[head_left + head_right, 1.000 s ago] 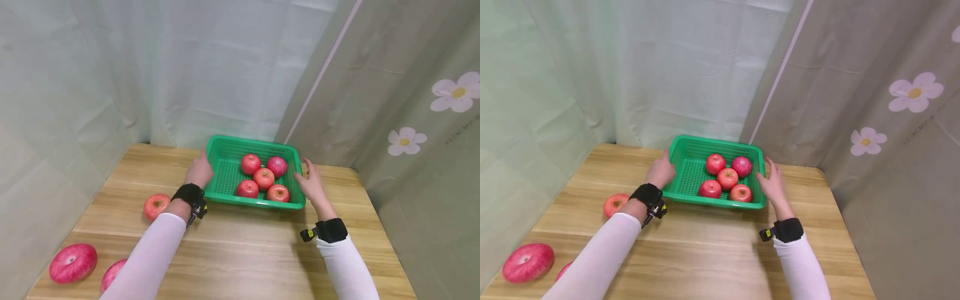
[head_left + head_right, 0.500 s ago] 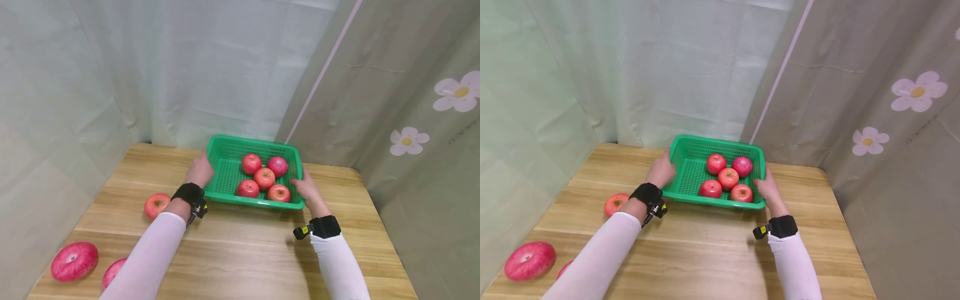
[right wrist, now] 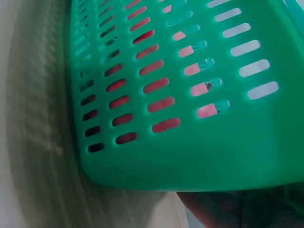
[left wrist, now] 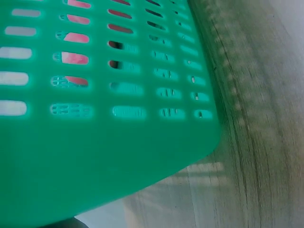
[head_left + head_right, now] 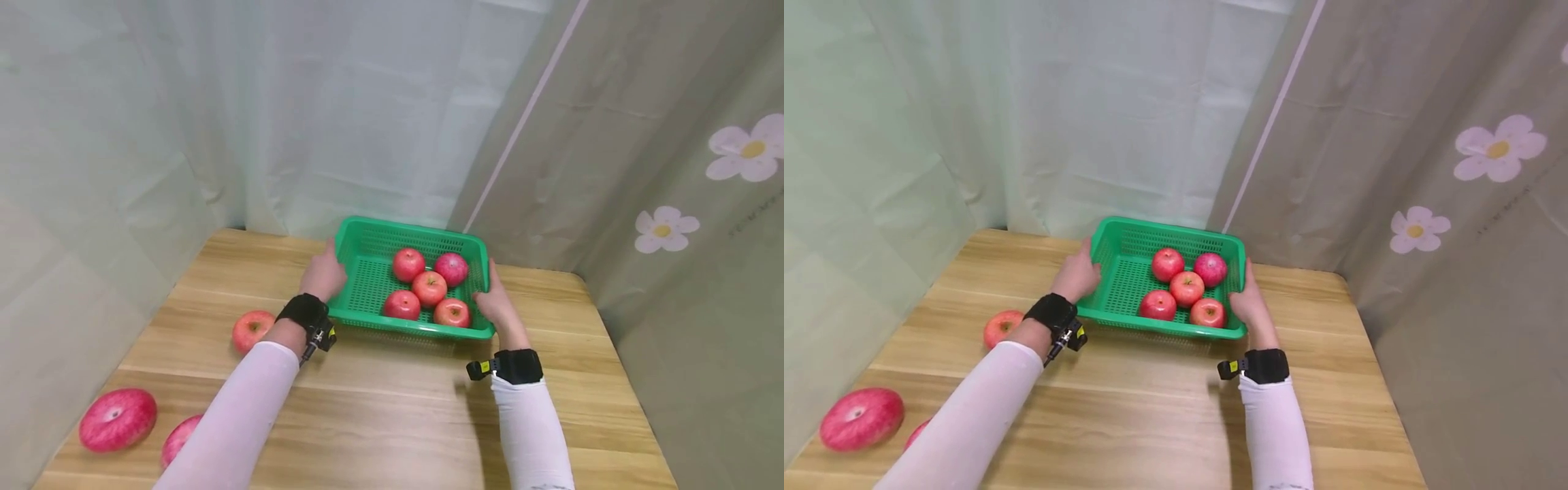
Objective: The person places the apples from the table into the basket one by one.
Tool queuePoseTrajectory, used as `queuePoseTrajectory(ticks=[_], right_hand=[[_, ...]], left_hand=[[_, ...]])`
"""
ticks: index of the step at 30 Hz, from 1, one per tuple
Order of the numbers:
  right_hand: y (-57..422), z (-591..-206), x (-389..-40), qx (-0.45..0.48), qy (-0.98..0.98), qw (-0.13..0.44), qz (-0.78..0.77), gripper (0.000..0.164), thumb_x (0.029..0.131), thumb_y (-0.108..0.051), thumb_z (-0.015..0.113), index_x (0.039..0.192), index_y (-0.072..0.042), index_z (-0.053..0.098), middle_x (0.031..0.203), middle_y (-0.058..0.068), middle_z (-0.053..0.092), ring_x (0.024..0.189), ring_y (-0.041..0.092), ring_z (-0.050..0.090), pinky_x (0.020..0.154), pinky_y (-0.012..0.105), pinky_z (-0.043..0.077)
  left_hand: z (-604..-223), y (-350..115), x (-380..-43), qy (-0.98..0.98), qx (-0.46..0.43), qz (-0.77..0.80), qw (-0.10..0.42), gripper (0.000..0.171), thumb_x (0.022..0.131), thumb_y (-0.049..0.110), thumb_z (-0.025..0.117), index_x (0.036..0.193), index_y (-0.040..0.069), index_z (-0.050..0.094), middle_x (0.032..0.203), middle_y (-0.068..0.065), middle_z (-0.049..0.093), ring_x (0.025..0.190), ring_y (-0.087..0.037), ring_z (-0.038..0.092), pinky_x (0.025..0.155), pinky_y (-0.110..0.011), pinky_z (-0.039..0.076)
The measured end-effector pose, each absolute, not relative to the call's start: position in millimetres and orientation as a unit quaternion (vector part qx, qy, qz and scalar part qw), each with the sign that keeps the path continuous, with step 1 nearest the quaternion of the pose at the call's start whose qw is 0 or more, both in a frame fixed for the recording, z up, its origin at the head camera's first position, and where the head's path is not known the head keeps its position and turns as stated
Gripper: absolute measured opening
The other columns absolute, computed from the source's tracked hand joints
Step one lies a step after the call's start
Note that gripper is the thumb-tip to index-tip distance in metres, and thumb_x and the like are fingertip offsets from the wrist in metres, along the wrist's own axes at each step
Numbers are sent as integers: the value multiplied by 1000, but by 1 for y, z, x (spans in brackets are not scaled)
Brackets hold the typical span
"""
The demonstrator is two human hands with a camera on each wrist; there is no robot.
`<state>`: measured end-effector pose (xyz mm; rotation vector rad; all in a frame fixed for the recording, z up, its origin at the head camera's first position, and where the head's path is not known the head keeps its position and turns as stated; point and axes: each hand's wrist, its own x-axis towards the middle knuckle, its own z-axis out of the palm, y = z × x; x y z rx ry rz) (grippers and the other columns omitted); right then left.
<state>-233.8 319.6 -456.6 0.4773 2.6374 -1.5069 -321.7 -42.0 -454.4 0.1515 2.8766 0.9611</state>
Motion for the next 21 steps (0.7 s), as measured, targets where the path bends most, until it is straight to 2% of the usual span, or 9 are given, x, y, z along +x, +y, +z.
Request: queuePoseTrajectory(ticks=[8, 15, 17, 19, 21], right_hand=[[315, -454, -235, 155, 884, 26, -441, 98, 98, -1, 52, 174, -26, -5, 174, 24, 20, 155, 48, 27, 118, 66, 34], [316, -452, -233, 157, 893, 30, -420, 97, 98, -1, 51, 173, -23, -6, 173, 27, 22, 154, 49, 28, 118, 65, 33], [317, -452, -232, 159, 893, 32, -420, 97, 98, -2, 51, 173, -24, -7, 173, 26, 21, 154, 49, 28, 119, 65, 33], [316, -452, -231, 159, 892, 33, -421, 98, 98, -1, 50, 173, -24, -8, 173, 26, 20, 154, 49, 29, 117, 65, 35], [317, -452, -230, 162, 892, 37, -421, 98, 98, -1, 50, 173, -26, -9, 173, 26, 20, 152, 50, 31, 114, 65, 39]], left_hand=[[-450, -48, -321, 941, 38, 334, 30, 88, 111, 30, 52, 171, 5, -9, 69, -13, 59, 52, -24, 55, 48, -39, 43], [-450, -47, -321, 931, 36, 362, 23, 99, 109, 41, 55, 170, 7, -15, 65, -8, 56, 48, -21, 52, 45, -37, 42], [-450, -48, -322, 926, 43, 373, 26, 103, 108, 42, 56, 168, 9, -21, 69, -12, 59, 49, -24, 54, 46, -39, 44], [-449, -50, -321, 922, 56, 382, 27, 107, 108, 43, 57, 166, 10, -26, 79, -20, 65, 56, -29, 61, 51, -42, 48], [-446, -52, -320, 917, 76, 391, 30, 108, 108, 43, 58, 165, 10, -28, 108, -33, 69, 74, -38, 70, 63, -47, 54]])
